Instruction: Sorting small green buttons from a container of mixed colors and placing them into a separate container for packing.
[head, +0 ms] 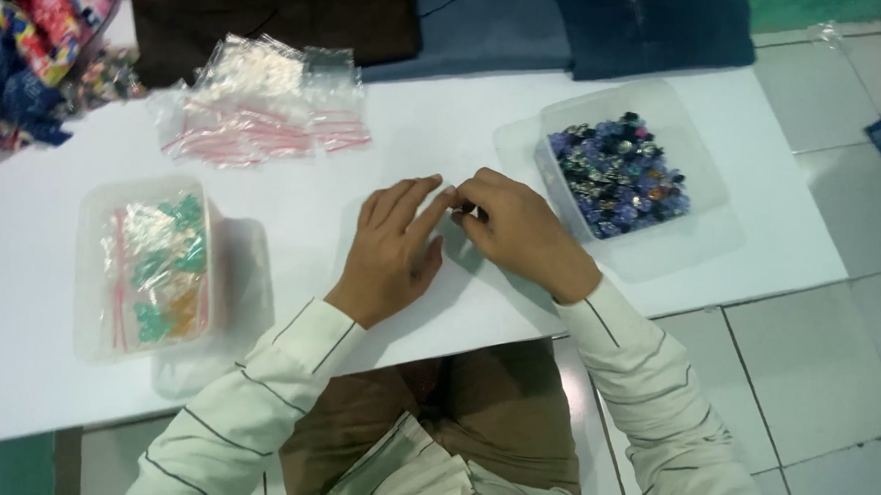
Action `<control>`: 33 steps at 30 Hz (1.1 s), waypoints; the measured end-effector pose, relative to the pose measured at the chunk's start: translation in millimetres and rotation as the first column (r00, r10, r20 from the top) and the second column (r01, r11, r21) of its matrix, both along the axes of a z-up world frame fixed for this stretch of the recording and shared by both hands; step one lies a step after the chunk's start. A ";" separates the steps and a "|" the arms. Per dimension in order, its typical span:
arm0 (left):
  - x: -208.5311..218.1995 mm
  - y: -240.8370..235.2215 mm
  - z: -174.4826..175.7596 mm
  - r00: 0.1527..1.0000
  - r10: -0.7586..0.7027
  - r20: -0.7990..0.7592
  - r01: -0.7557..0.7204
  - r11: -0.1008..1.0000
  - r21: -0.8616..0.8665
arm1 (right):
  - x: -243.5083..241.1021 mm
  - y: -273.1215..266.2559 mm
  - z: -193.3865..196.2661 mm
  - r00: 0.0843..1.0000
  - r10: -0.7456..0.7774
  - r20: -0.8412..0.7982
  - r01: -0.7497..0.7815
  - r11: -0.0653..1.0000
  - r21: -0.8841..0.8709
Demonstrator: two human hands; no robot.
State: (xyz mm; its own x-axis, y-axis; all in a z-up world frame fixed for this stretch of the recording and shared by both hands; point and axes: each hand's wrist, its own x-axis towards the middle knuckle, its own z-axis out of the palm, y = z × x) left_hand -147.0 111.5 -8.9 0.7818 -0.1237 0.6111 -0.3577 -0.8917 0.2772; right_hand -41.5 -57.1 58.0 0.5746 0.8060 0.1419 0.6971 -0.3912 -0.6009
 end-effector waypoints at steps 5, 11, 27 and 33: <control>26.6 -33.6 7.1 0.991 -0.130 0.014 0.131 0.990 -0.046 | 11.5 -49.1 33.0 0.983 -0.113 0.144 0.099 0.990 0.101; 72.0 -88.0 8.8 0.968 -0.235 0.092 0.245 0.962 -0.119 | 51.8 -105.0 52.2 0.903 -0.352 0.246 0.385 0.918 -0.100; 95.7 -94.1 -12.0 0.949 -0.306 0.072 0.315 0.931 -0.185 | 103.8 -80.9 -0.4 0.903 -0.367 0.221 0.429 0.776 -0.463; 92.8 -85.8 -4.4 0.957 -0.269 0.106 0.289 0.911 -0.295 | 100.1 -90.1 1.8 0.884 -0.414 0.217 0.466 0.823 -0.324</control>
